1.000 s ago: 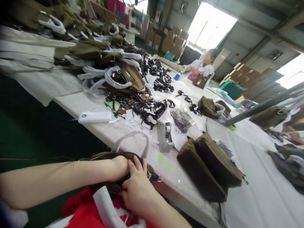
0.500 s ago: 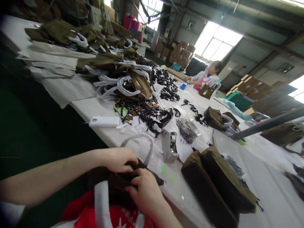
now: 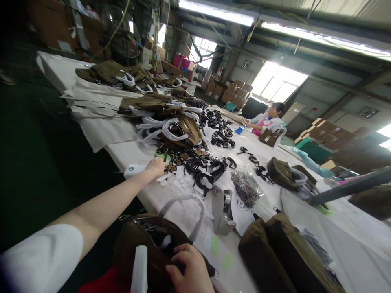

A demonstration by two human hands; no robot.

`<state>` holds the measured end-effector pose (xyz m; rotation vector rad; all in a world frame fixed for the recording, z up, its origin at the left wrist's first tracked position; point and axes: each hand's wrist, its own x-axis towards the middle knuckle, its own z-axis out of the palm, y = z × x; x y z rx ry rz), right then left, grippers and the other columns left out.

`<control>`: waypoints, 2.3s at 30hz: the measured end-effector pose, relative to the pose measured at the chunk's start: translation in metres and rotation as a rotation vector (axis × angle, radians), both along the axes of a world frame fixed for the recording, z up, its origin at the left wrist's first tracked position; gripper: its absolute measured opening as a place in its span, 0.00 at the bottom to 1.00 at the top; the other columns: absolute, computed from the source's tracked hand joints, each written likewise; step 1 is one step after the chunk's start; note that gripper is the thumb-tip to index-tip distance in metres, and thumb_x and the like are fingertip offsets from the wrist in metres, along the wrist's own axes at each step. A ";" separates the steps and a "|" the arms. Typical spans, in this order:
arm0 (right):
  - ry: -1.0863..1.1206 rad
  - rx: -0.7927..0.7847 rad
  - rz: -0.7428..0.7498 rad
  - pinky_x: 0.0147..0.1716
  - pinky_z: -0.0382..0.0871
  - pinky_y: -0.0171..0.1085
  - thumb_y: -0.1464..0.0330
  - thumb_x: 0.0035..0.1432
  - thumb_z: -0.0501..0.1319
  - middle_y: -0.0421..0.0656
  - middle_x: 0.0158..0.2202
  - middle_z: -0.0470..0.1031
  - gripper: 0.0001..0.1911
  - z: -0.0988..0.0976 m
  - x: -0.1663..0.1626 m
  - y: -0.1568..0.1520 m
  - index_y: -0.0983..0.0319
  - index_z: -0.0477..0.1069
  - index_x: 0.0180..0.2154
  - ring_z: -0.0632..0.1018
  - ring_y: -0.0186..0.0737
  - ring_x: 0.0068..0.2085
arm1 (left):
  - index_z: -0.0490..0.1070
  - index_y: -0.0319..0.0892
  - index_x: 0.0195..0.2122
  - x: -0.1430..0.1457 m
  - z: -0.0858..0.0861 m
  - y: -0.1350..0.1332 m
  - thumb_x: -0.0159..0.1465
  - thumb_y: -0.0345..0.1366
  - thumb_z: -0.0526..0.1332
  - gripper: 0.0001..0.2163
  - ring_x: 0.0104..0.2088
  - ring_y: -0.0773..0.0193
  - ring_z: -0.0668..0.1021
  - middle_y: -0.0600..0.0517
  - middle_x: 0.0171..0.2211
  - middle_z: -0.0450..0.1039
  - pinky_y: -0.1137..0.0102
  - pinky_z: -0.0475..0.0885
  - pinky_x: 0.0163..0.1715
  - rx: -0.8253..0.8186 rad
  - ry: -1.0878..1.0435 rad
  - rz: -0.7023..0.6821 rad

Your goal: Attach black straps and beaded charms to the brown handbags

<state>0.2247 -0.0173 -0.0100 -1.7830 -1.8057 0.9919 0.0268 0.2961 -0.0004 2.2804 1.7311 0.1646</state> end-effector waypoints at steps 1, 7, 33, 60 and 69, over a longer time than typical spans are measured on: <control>0.004 0.002 -0.001 0.53 0.69 0.43 0.71 0.53 0.66 0.46 0.46 0.79 0.05 -0.002 0.001 0.000 0.58 0.81 0.32 0.79 0.48 0.48 | 0.69 0.38 0.54 0.000 0.000 0.001 0.67 0.41 0.62 0.17 0.50 0.54 0.76 0.43 0.54 0.70 0.54 0.74 0.49 -0.003 -0.007 0.001; 0.021 -0.002 0.009 0.52 0.70 0.42 0.70 0.53 0.66 0.46 0.46 0.79 0.05 -0.010 0.003 0.000 0.59 0.81 0.33 0.79 0.47 0.48 | 0.70 0.41 0.53 -0.006 0.003 0.009 0.68 0.41 0.61 0.15 0.48 0.56 0.77 0.45 0.53 0.71 0.57 0.75 0.47 -0.060 -0.173 0.008; 0.259 0.330 -0.379 0.39 0.74 0.36 0.64 0.61 0.64 0.41 0.37 0.83 0.08 0.055 0.006 0.020 0.59 0.80 0.39 0.81 0.41 0.37 | 0.68 0.40 0.40 0.045 0.049 -0.199 0.58 0.44 0.67 0.15 0.33 0.63 0.82 0.51 0.31 0.78 0.69 0.78 0.34 -0.870 -1.158 -0.341; 0.184 0.451 -0.301 0.40 0.69 0.38 0.65 0.63 0.61 0.43 0.34 0.75 0.07 0.068 0.024 0.012 0.60 0.77 0.37 0.75 0.40 0.38 | 0.72 0.40 0.44 0.051 0.061 -0.208 0.59 0.33 0.62 0.11 0.34 0.63 0.81 0.51 0.34 0.79 0.71 0.78 0.35 -0.317 -0.959 -0.422; 1.194 -0.128 -0.294 0.23 0.66 0.28 0.56 0.62 0.63 0.39 0.27 0.77 0.14 0.069 0.031 0.000 0.60 0.69 0.33 0.74 0.31 0.23 | 0.73 0.46 0.46 0.025 0.095 -0.241 0.61 0.37 0.62 0.11 0.36 0.62 0.81 0.52 0.37 0.80 0.66 0.77 0.40 0.111 -1.005 -0.420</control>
